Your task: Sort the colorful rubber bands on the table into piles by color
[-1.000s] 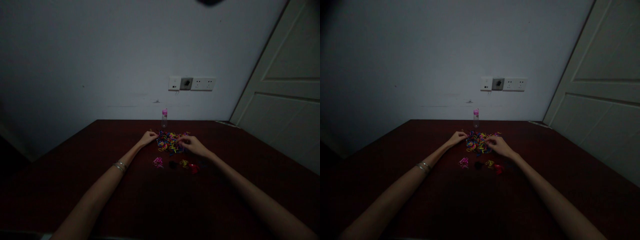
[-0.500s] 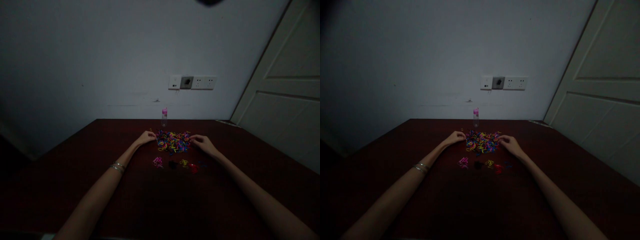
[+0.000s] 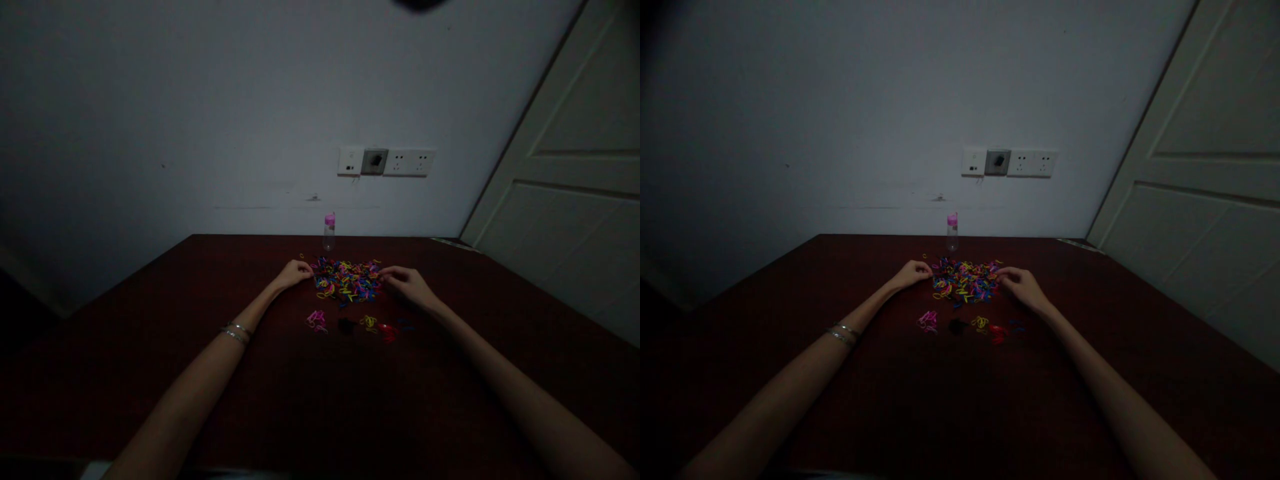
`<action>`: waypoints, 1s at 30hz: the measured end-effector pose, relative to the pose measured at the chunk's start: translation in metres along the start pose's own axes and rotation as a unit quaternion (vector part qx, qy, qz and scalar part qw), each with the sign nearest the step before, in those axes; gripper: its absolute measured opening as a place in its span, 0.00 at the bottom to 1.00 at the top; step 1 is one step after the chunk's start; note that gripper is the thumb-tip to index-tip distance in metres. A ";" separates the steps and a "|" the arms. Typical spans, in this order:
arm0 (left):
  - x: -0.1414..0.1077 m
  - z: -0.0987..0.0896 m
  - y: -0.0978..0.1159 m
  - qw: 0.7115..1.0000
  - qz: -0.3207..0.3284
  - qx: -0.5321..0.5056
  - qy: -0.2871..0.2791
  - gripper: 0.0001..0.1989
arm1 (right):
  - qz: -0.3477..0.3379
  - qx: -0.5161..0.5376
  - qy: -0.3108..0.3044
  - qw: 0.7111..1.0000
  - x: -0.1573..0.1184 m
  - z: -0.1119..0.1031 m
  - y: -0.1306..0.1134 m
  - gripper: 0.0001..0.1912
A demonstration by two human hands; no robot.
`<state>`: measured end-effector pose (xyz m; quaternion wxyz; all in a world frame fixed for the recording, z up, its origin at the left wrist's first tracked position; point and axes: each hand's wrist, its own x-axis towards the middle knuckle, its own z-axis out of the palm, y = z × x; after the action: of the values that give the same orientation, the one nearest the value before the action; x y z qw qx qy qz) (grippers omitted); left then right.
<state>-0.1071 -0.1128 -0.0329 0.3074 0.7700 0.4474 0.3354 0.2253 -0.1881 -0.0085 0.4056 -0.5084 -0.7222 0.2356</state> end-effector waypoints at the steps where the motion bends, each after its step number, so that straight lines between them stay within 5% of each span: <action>1: 0.000 0.000 -0.001 1.000 -0.002 -0.001 0.003 0.09 | 0.000 -0.002 -0.001 1.000 0.000 0.000 0.000 0.13; 20: 0.001 -0.001 0.001 0.989 -0.018 0.031 0.142 0.10 | 0.003 -0.010 0.001 1.000 -0.001 -0.002 -0.002 0.14; 30: -0.002 -0.009 0.008 0.992 -0.017 0.076 0.102 0.10 | 0.004 0.002 -0.003 1.000 -0.001 0.001 0.005 0.15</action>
<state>-0.1109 -0.1159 -0.0218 0.2066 0.7454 0.5136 0.3715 0.2278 -0.1867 -0.0132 0.4036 -0.5095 -0.7211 0.2399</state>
